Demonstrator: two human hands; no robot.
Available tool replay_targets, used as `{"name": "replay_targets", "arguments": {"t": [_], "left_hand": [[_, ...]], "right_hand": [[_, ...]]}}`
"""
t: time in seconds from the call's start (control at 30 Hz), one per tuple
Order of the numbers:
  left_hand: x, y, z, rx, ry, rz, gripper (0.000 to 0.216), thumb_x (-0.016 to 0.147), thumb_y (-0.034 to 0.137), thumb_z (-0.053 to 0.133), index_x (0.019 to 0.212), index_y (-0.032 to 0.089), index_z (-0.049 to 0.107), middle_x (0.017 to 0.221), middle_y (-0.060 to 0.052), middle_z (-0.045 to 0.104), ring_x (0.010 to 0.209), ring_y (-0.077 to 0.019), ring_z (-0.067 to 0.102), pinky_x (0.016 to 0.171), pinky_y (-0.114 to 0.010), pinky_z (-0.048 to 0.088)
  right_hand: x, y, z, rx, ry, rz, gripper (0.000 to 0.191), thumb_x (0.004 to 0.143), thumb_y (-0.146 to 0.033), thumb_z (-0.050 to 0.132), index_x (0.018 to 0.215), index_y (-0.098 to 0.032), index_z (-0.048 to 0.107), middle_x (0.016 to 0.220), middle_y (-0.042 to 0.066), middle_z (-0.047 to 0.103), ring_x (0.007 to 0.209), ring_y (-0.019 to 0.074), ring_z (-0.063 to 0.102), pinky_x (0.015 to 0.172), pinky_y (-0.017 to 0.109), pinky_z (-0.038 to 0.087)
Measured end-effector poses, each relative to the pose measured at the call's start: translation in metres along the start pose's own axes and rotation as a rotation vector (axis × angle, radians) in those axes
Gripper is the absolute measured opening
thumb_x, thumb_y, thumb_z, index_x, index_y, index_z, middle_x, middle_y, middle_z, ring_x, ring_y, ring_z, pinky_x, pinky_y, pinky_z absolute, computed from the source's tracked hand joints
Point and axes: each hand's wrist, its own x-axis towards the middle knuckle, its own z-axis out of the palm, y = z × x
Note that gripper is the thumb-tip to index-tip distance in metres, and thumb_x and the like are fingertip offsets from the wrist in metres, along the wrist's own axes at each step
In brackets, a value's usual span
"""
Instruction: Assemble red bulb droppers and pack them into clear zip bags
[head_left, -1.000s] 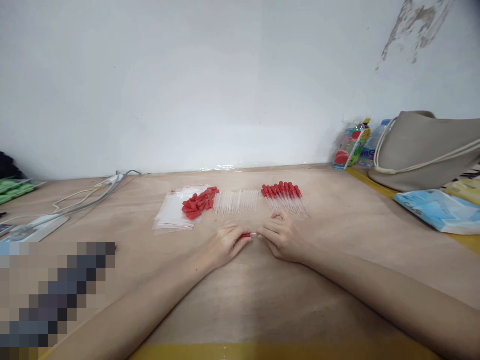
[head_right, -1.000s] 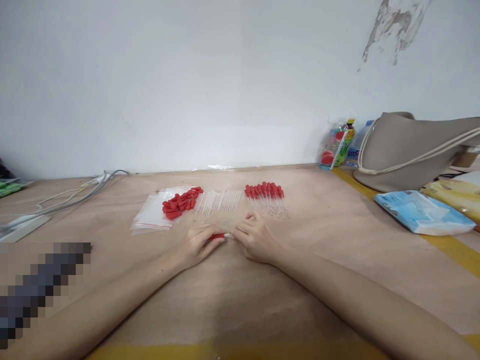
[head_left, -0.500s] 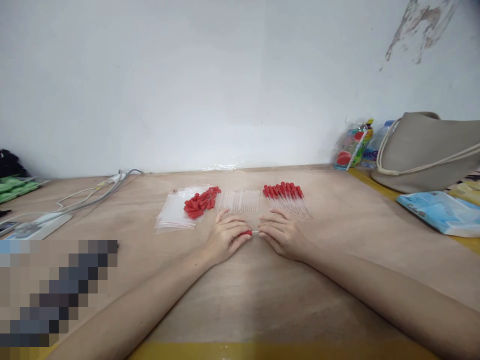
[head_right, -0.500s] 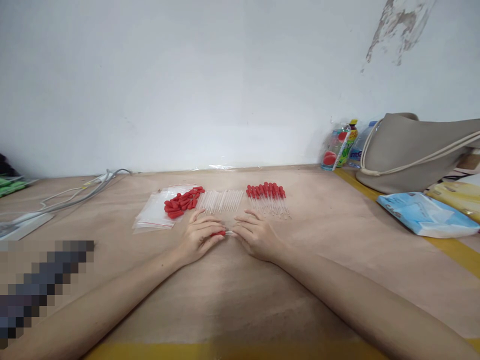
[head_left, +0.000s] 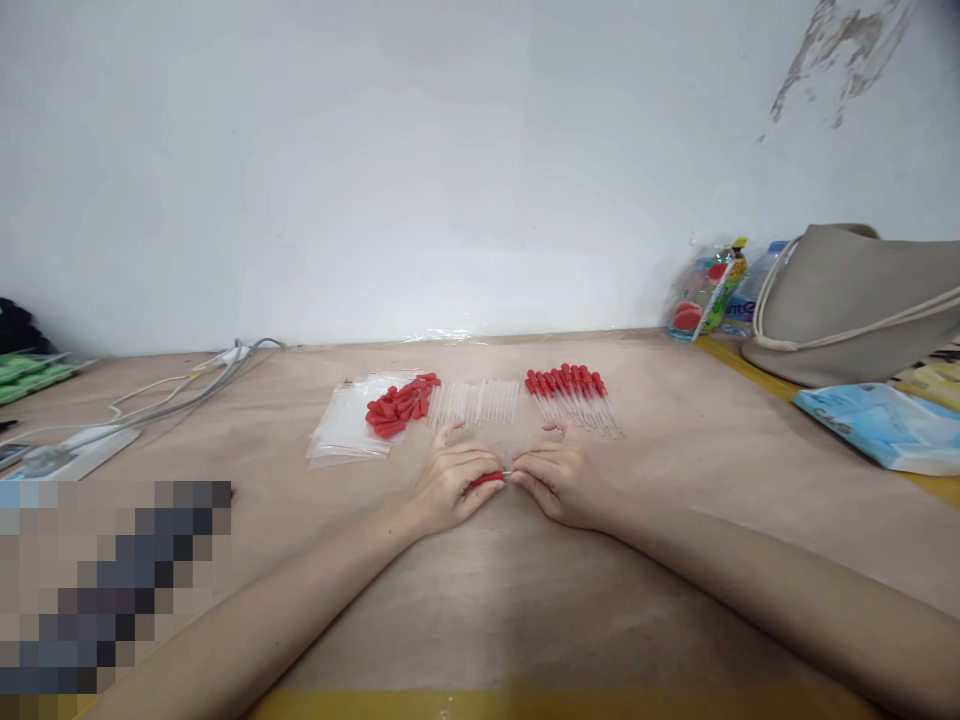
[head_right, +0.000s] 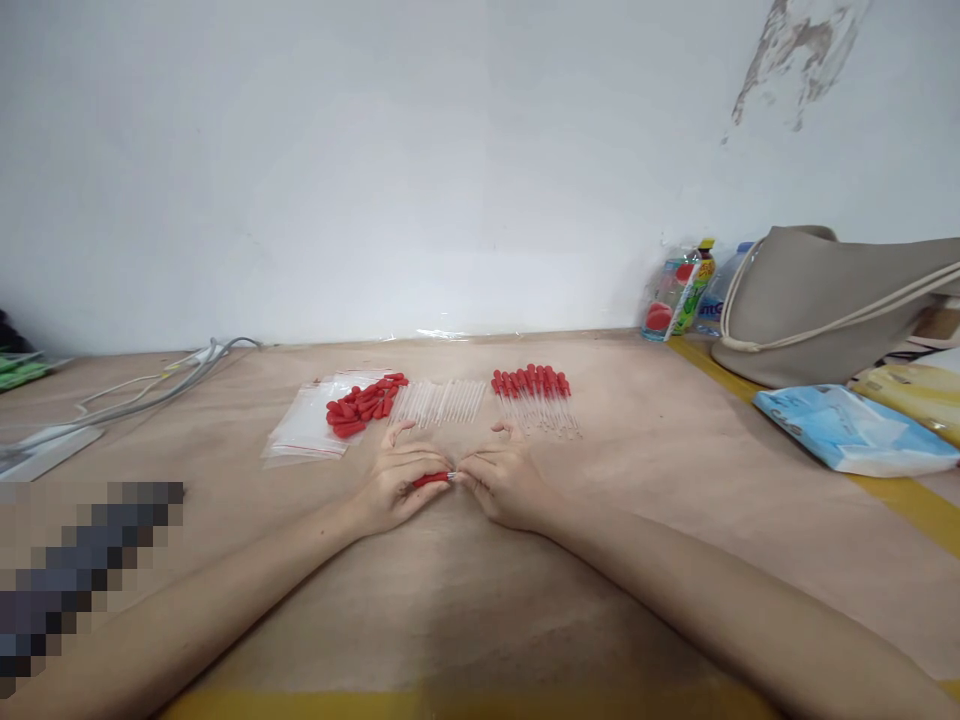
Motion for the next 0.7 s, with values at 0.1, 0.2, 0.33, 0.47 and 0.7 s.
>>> {"name": "replay_targets", "arguments": {"t": [0.1, 0.2, 0.33, 0.47, 0.7], "left_hand": [[-0.0001, 0.0001, 0.0001, 0.0, -0.01, -0.004, 0.012, 0.084, 0.026, 0.049, 0.087, 0.02, 0.059, 0.085, -0.001, 0.067, 0.083, -0.0136, 0.061, 0.104, -0.043, 0.014], [-0.0002, 0.0, 0.0008, -0.001, -0.006, 0.004, 0.011, 0.084, 0.026, 0.049, 0.086, 0.02, 0.059, 0.085, -0.001, 0.067, 0.084, -0.0134, 0.061, 0.104, -0.042, 0.014], [-0.0001, -0.0013, 0.0014, 0.008, 0.002, 0.009, 0.012, 0.084, 0.026, 0.049, 0.086, 0.021, 0.059, 0.086, -0.001, 0.068, 0.084, -0.0137, 0.061, 0.104, -0.042, 0.014], [0.0002, -0.0034, -0.0003, 0.048, 0.013, -0.003, 0.013, 0.084, 0.026, 0.049, 0.088, 0.021, 0.06, 0.087, -0.001, 0.067, 0.086, -0.0142, 0.061, 0.104, -0.043, 0.013], [-0.0009, -0.0013, 0.0003, 0.068, 0.081, 0.031, 0.011, 0.083, 0.026, 0.051, 0.086, 0.021, 0.06, 0.083, 0.0, 0.068, 0.083, -0.0133, 0.062, 0.103, -0.042, 0.018]], "right_hand": [[0.0012, -0.0005, 0.0003, -0.002, -0.038, 0.013, 0.017, 0.083, -0.015, 0.045, 0.071, -0.018, 0.056, 0.068, -0.003, 0.066, 0.062, 0.0081, 0.059, 0.086, 0.032, 0.029], [0.0023, -0.0009, -0.0001, 0.004, -0.058, 0.021, 0.017, 0.084, -0.016, 0.045, 0.071, -0.017, 0.056, 0.068, -0.003, 0.066, 0.062, 0.0083, 0.059, 0.086, 0.032, 0.028], [0.0041, -0.0008, -0.001, -0.027, -0.091, 0.024, 0.018, 0.084, -0.017, 0.044, 0.072, -0.018, 0.057, 0.066, -0.002, 0.065, 0.06, 0.0086, 0.058, 0.087, 0.034, 0.027], [0.0063, 0.0021, 0.0016, -0.04, -0.087, 0.034, 0.02, 0.086, -0.02, 0.043, 0.073, -0.017, 0.058, 0.067, 0.001, 0.064, 0.068, 0.0119, 0.057, 0.082, 0.034, 0.031], [0.0056, 0.0017, 0.0062, -0.024, -0.045, 0.067, 0.02, 0.084, -0.02, 0.044, 0.069, -0.017, 0.057, 0.07, 0.002, 0.062, 0.072, 0.0125, 0.055, 0.083, 0.036, 0.03]]}}
